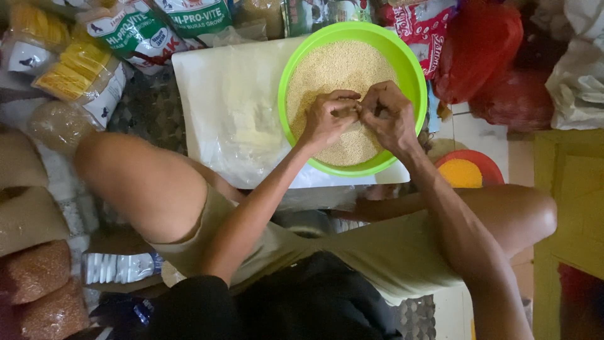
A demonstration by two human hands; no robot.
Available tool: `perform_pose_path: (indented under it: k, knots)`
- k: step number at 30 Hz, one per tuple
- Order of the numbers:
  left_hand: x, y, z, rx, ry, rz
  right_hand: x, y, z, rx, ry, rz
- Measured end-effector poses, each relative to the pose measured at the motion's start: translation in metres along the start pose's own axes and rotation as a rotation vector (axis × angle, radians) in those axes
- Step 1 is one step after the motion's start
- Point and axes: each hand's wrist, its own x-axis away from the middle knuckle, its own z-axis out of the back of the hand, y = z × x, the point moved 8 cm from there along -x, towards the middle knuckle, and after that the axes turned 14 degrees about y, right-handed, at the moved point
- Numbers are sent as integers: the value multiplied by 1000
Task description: Scooping white grains from a large bowl into small plastic bags using a measuring cup and tying them closed for individual sale.
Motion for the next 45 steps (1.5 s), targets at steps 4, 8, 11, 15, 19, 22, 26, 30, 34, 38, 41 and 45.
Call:
perform_pose_path:
  k: [4,8,11,15,19,22,26,30,34,38,41,45]
  knots:
    - [3,20,3,158,31,171,2,5,1,1,-17,-7]
    - [-4,17,2,-153,-32,67,-1,-5,-1,-6,6,28]
    - [-7,34,17,-128,-60,35,-2,-2,2,-24,-6,29]
    - [-9,37,23,-67,-100,-42,-3,-8,0,0,-31,92]
    - [-10,28,22,-24,-103,-9,-8,-11,0,-80,-74,4]
    - [-12,31,27,-28,-116,-2,-15,-37,0,-102,-144,98]
    - [-20,52,37,77,-61,-31,-9,-37,-8,191,-276,99]
    - [-26,88,40,127,-65,-113,-10,-28,-12,267,-278,34]
    - [-28,85,41,212,-87,-91,-8,-22,-12,149,-233,7]
    - [-24,75,37,215,-148,80,-9,-6,-9,116,-154,-128]
    - [-15,49,28,207,-250,325,-15,-5,-3,65,-116,-177]
    - [-4,31,22,337,-296,598,-33,6,10,-7,-61,-262]
